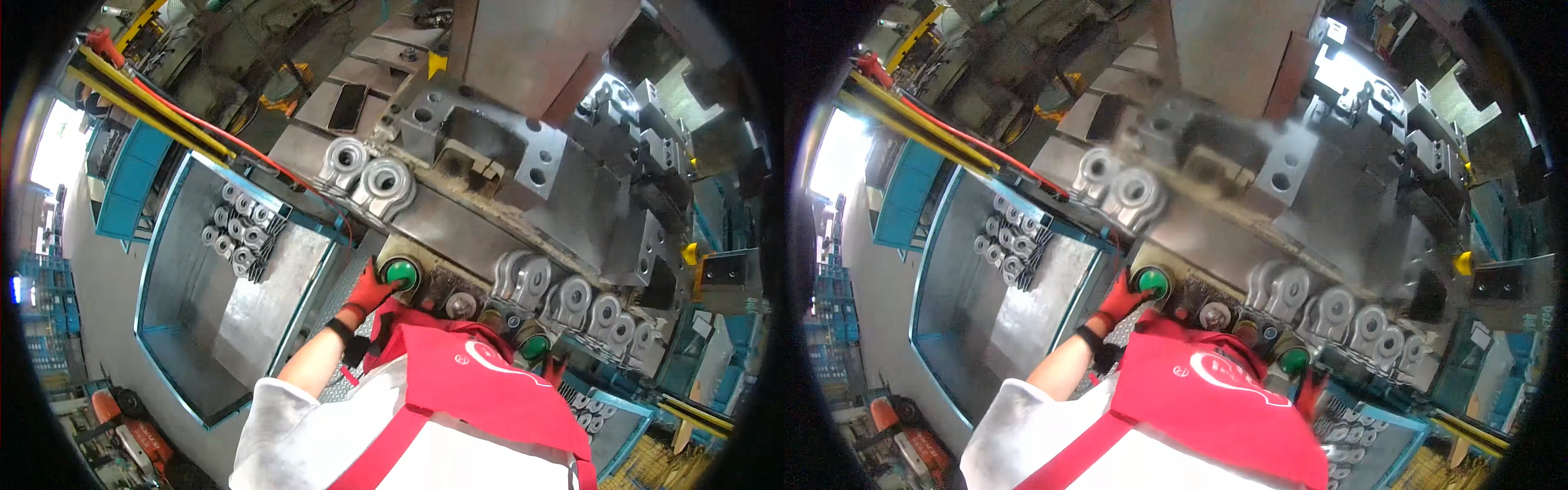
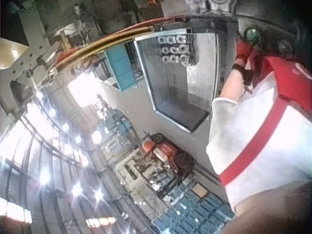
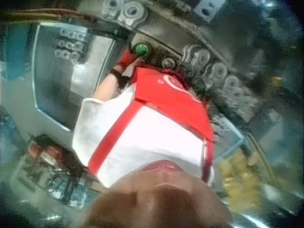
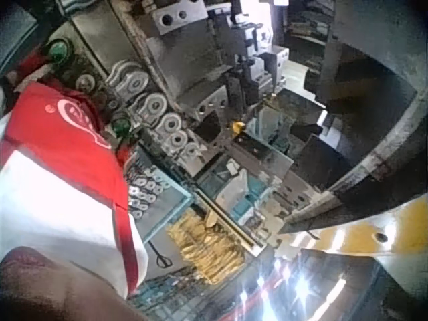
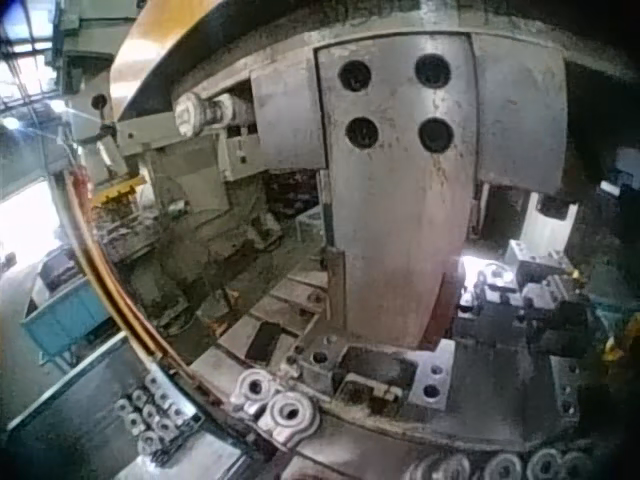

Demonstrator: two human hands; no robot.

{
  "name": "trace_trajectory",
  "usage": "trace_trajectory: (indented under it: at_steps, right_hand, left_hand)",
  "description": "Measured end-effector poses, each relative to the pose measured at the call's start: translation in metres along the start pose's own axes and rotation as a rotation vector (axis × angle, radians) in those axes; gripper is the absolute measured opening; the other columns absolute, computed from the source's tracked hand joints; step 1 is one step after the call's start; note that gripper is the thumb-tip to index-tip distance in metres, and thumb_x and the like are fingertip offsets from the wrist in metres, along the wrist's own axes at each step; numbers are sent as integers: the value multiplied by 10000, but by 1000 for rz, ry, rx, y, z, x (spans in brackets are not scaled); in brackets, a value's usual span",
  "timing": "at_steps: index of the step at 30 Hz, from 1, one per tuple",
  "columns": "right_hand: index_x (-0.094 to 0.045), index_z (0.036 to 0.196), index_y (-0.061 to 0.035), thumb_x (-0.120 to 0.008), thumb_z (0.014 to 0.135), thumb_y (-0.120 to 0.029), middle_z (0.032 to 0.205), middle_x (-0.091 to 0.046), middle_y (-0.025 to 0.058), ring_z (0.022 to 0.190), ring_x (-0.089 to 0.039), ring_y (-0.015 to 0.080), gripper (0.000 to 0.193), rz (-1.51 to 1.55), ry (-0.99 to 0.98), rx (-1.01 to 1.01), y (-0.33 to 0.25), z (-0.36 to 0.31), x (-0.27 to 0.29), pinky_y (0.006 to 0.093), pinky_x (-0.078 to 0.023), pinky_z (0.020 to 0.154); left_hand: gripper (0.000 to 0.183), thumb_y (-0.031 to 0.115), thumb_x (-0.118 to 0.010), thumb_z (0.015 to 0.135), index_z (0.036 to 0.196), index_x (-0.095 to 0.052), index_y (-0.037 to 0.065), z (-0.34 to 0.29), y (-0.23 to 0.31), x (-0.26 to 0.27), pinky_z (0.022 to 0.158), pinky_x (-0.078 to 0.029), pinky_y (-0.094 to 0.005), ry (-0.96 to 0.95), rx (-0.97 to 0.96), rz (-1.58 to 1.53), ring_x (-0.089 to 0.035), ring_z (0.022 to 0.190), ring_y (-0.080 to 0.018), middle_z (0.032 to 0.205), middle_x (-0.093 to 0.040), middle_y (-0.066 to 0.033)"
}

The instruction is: Placing metal components into a press machine and operating the control buttons to stamp or form the parts.

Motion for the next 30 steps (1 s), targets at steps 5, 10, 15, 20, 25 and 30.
trace_trajectory:
  at_steps: [5, 10, 15, 20, 25, 30]
  right_hand:
    - [-193, 1383, -43, -701, 730, -133, 1266, -430, 157, 1140, -436, 267, 832, -251, -80, -182, 73, 22, -9, 352, -357, 958]
    - [-201, 1367, -43, -758, 680, -130, 1240, -427, 163, 1068, -463, 259, 888, -248, -95, 43, 41, 17, -28, 368, -424, 875]
    - [-211, 1366, -23, -761, 680, -141, 1260, -416, 173, 1107, -442, 258, 887, -171, -86, -18, 28, 13, -32, 363, -406, 903]
    - [-232, 1351, 52, -778, 644, -244, 1328, -364, 228, 1218, -371, 326, 942, -496, -15, -41, 36, 18, -27, 378, -294, 1021]
    - [-235, 1351, 60, -779, 622, -293, 1331, -362, 253, 1223, -386, 336, 976, -381, -4, -91, 30, 7, -35, 375, -315, 1013]
    - [-196, 1368, 54, -761, 636, -282, 1354, -344, 247, 1221, -405, 333, 983, -416, -8, -37, 5, -4, -46, 368, -359, 983]
  left_hand:
    - [970, 389, -758, 650, 1347, -237, -38, 0, 8, -1, 947, -396, -396, -9, 128, -66, -468, 1150, -385, 1214, -480, -290]
    - [960, 400, -755, 643, 1339, -252, -28, 4, 6, -2, 948, -392, -398, -45, 201, -97, -466, 1148, -386, 1221, -480, -277]
    - [962, 408, -763, 632, 1328, -273, -42, 2, 9, 0, 957, -383, -397, 14, 122, -87, -453, 1168, -374, 1245, -461, -275]
    - [925, 397, -777, 617, 1289, -326, -51, 1, 12, 1, 933, -402, -399, 48, 79, -89, -483, 1136, -367, 1197, -506, -263]
    - [844, 334, -787, 629, 1263, -364, -28, 11, -13, -8, 895, -432, -386, 3, 104, -261, -532, 1083, -342, 1155, -543, -239]
    - [690, 176, -750, 695, 1247, -356, 49, 24, -41, -18, 628, -477, -303, -1, 63, -275, -575, 877, -202, 1068, -566, -110]
Point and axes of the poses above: each hand's wrist, its own z-axis towards the middle knuckle, its own x-axis out of the back of the hand, y = z × x, the point moved 4 cm from there along z, towards the middle knuckle
